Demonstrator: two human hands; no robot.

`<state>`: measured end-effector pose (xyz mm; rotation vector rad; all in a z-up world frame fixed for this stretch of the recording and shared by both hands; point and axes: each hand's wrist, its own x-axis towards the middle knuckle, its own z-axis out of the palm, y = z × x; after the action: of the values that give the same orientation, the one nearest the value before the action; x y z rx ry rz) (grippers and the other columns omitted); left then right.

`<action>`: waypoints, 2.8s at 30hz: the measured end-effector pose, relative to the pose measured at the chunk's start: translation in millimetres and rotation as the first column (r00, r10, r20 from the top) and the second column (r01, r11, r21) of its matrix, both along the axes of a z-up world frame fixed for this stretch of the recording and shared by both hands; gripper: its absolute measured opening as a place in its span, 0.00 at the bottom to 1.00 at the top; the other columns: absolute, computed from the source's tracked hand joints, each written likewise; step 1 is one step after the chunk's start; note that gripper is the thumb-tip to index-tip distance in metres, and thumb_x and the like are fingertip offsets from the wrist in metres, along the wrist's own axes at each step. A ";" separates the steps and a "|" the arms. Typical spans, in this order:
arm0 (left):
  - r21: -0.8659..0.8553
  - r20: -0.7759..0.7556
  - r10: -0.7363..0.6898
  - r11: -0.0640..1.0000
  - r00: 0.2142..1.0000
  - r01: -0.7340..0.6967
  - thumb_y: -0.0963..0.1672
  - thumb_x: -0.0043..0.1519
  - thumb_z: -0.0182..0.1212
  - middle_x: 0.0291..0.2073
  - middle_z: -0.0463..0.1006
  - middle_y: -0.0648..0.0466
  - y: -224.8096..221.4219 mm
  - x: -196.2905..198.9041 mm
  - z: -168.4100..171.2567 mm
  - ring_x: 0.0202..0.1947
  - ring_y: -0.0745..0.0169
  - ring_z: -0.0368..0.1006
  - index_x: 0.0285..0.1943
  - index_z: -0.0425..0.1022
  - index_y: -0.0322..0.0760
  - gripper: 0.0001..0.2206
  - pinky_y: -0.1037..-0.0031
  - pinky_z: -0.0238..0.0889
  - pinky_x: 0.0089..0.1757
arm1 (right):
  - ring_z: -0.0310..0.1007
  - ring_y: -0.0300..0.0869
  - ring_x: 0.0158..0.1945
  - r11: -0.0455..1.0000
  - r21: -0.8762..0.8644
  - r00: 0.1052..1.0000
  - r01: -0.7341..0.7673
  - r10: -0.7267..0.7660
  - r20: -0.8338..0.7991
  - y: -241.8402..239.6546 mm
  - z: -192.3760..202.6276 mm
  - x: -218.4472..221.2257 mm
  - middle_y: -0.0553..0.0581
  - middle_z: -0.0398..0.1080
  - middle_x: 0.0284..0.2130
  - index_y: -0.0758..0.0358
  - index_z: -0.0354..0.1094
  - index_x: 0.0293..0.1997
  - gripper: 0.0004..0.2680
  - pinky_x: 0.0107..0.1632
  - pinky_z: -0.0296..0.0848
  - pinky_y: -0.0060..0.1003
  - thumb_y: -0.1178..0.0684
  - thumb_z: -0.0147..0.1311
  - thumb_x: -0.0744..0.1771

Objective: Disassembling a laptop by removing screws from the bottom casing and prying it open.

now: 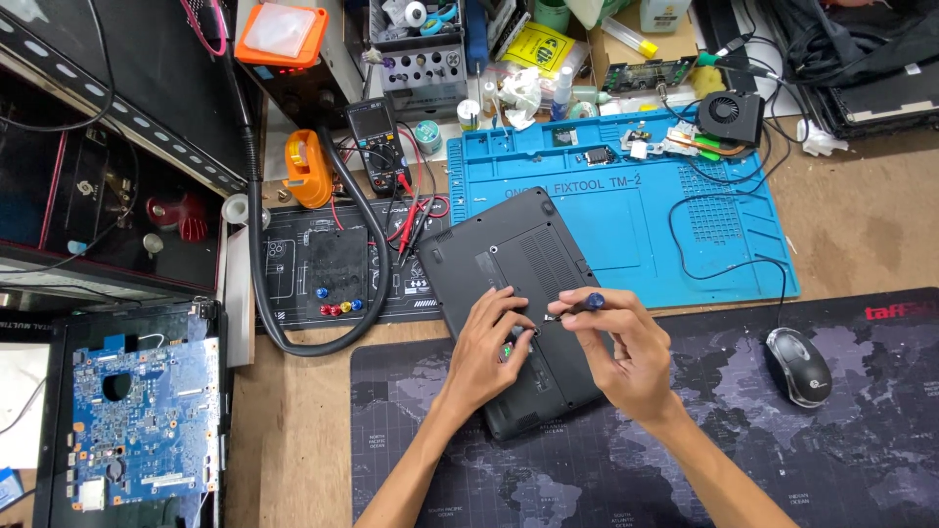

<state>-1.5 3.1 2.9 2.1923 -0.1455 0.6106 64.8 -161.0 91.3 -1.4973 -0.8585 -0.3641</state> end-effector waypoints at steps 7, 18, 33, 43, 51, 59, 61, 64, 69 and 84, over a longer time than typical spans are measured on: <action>-0.056 0.014 0.043 0.998 0.999 -0.042 0.40 0.64 0.61 0.44 0.79 0.49 -0.1 1.8 -5.2 0.58 0.43 0.73 0.42 0.76 0.37 0.01 0.56 0.59 0.62 | 0.82 0.51 0.41 0.987 0.100 0.966 0.128 -0.101 -0.237 -4.0 -17.3 22.5 0.63 0.73 0.43 0.64 0.67 0.43 0.04 0.44 0.85 0.46 0.67 0.52 0.70; -0.058 -0.067 0.275 0.959 0.959 -0.278 0.42 0.65 0.62 0.37 0.77 0.52 46.9 60.5 -1.8 0.45 0.49 0.75 0.41 0.75 0.42 0.01 0.61 0.64 0.51 | 0.81 0.44 0.41 0.933 0.234 0.555 0.274 0.045 -0.831 -2.9 -72.8 47.9 0.51 0.68 0.45 0.57 0.61 0.51 0.08 0.46 0.84 0.39 0.59 0.55 0.69; 0.315 0.035 0.460 0.837 0.887 -0.447 0.41 0.62 0.64 0.35 0.69 0.52 129.2 246.4 -62.9 0.41 0.46 0.66 0.37 0.75 0.39 0.03 0.59 0.62 0.43 | 0.82 0.55 0.41 0.912 0.268 0.574 0.311 0.044 -0.818 -1.2 -92.2 52.8 0.61 0.71 0.46 0.64 0.62 0.51 0.09 0.42 0.86 0.49 0.62 0.56 0.68; 0.340 -0.042 0.304 0.900 0.952 -0.273 0.41 0.67 0.55 0.36 0.72 0.52 103.8 129.9 -18.8 0.40 0.48 0.70 0.47 0.78 0.42 0.06 0.60 0.62 0.46 | 0.80 0.54 0.40 0.913 0.277 0.584 0.300 0.054 -0.810 -1.1 -76.6 52.1 0.60 0.67 0.46 0.50 0.48 0.66 0.21 0.45 0.84 0.49 0.63 0.54 0.68; -0.023 -0.074 0.258 0.965 0.963 -0.260 0.42 0.67 0.55 0.43 0.77 0.52 101.6 71.6 -25.6 0.49 0.51 0.73 0.56 0.79 0.44 0.11 0.65 0.62 0.52 | 0.80 0.54 0.43 0.915 0.248 0.670 0.317 -0.031 -0.742 13.2 -67.9 59.7 0.59 0.67 0.48 0.52 0.48 0.64 0.18 0.47 0.85 0.48 0.61 0.54 0.70; -0.103 -0.049 0.232 0.966 0.972 -0.236 0.42 0.68 0.54 0.43 0.77 0.50 106.7 68.7 -25.8 0.48 0.48 0.74 0.55 0.79 0.42 0.11 0.63 0.62 0.51 | 0.80 0.64 0.45 0.954 0.270 0.979 0.130 -0.081 -0.185 104.1 11.5 76.3 0.68 0.67 0.44 0.63 0.50 0.53 0.13 0.47 0.85 0.53 0.70 0.51 0.70; -0.117 -0.041 0.209 0.970 0.977 -0.212 0.41 0.68 0.54 0.42 0.77 0.50 106.5 71.8 -22.6 0.47 0.48 0.74 0.55 0.79 0.42 0.11 0.62 0.63 0.51 | 0.81 0.61 0.45 0.958 0.272 0.996 0.087 -0.084 -0.026 129.1 20.2 86.3 0.68 0.68 0.42 0.68 0.52 0.50 0.11 0.46 0.84 0.50 0.72 0.52 0.69; -0.141 -0.032 0.220 0.965 0.975 -0.222 0.40 0.67 0.54 0.41 0.77 0.49 109.3 70.0 -21.4 0.46 0.46 0.74 0.53 0.79 0.41 0.10 0.62 0.64 0.50 | 0.81 0.57 0.46 0.975 0.223 0.985 0.017 -0.054 0.165 172.7 24.2 101.4 0.67 0.73 0.41 0.72 0.61 0.45 0.09 0.44 0.82 0.44 0.73 0.58 0.67; -0.173 -0.036 0.217 0.960 0.976 -0.220 0.40 0.67 0.55 0.40 0.77 0.51 110.2 71.0 -22.0 0.44 0.48 0.74 0.52 0.79 0.41 0.09 0.64 0.64 0.48 | 0.82 0.55 0.43 0.992 0.126 0.920 -0.021 -0.029 0.390 230.7 12.6 135.8 0.66 0.79 0.42 0.69 0.71 0.41 0.07 0.42 0.82 0.42 0.72 0.60 0.66; -0.150 -0.045 0.258 0.953 0.965 -0.262 0.41 0.68 0.52 0.40 0.75 0.54 105.5 72.7 -27.0 0.46 0.53 0.73 0.53 0.77 0.44 0.09 0.68 0.63 0.49 | 0.77 0.41 0.50 0.980 -0.145 0.917 0.134 -0.067 0.393 270.4 -30.1 195.0 0.51 0.79 0.46 0.57 0.75 0.44 0.07 0.53 0.73 0.37 0.66 0.59 0.69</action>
<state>71.1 108.6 -24.1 2.0815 0.2019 0.7153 259.8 109.3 61.3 -1.6596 -1.1488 -0.6953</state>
